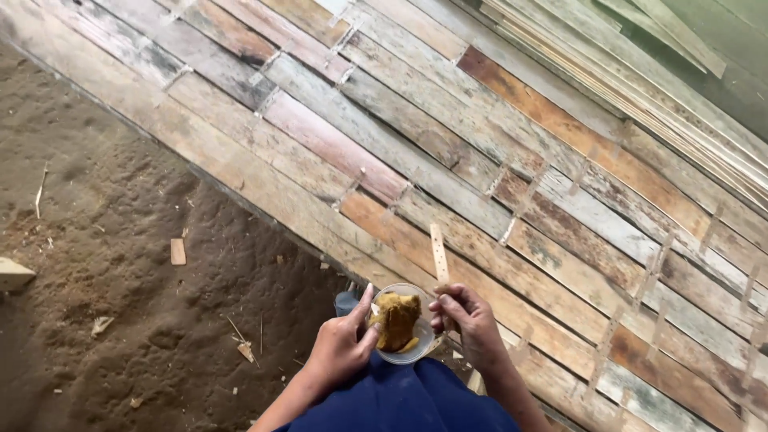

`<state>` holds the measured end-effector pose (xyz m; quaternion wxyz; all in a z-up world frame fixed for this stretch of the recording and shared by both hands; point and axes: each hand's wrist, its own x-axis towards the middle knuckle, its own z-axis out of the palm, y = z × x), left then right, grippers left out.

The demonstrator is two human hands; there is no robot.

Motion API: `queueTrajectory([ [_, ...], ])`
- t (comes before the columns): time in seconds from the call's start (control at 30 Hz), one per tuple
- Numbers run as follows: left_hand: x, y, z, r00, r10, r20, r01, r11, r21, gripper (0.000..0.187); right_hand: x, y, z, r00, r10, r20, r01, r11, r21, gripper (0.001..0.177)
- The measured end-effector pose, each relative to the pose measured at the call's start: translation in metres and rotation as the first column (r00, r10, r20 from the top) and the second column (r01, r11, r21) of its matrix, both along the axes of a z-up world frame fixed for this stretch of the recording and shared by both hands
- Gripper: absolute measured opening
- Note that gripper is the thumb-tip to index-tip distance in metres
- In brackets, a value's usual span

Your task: The person applies a brown paste from a plastic container onto thin wooden strips using their fingers. They then press the strips onto a wooden workbench surface, smoothing them down to adhere them in place.

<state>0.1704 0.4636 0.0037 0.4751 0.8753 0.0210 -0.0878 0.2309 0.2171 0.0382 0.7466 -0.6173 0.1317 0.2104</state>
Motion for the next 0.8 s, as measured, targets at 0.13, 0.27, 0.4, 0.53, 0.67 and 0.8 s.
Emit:
queueTrajectory([
  [0.13, 0.041, 0.037, 0.004, 0.998, 0.043, 0.049, -0.045, 0.998, 0.037, 0.072, 0.042, 0.010, -0.015, 0.996, -0.084, 0.004, 0.084, 0.994, 0.072, 0.015],
  [0.27, 0.107, 0.081, 0.028, 0.978, 0.186, -0.097, -0.175, 0.978, 0.116, 0.073, 0.102, 0.037, -0.002, 0.991, -0.130, 0.043, 0.125, 0.986, 0.113, 0.014],
  [0.4, 0.162, 0.117, 0.011, 0.954, 0.288, -0.083, -0.252, 0.922, 0.293, 0.071, 0.145, 0.046, 0.003, 0.986, -0.156, 0.052, 0.149, 0.982, 0.114, 0.016],
  [0.53, 0.203, 0.144, 0.004, 0.948, 0.317, 0.018, -0.308, 0.905, 0.295, 0.063, 0.172, 0.040, -0.004, 0.951, -0.281, 0.129, 0.279, 0.960, 0.036, 0.014],
  [0.67, 0.236, 0.145, -0.043, 0.981, 0.121, 0.150, -0.151, 0.966, 0.210, 0.056, 0.185, 0.044, 0.012, 0.932, -0.325, 0.160, 0.322, 0.946, 0.041, 0.014],
  [0.8, 0.260, 0.119, -0.029, 1.000, -0.009, -0.006, 0.010, 0.986, 0.167, 0.064, 0.188, 0.094, 0.016, 0.924, -0.320, 0.208, 0.321, 0.947, 0.030, 0.014],
])
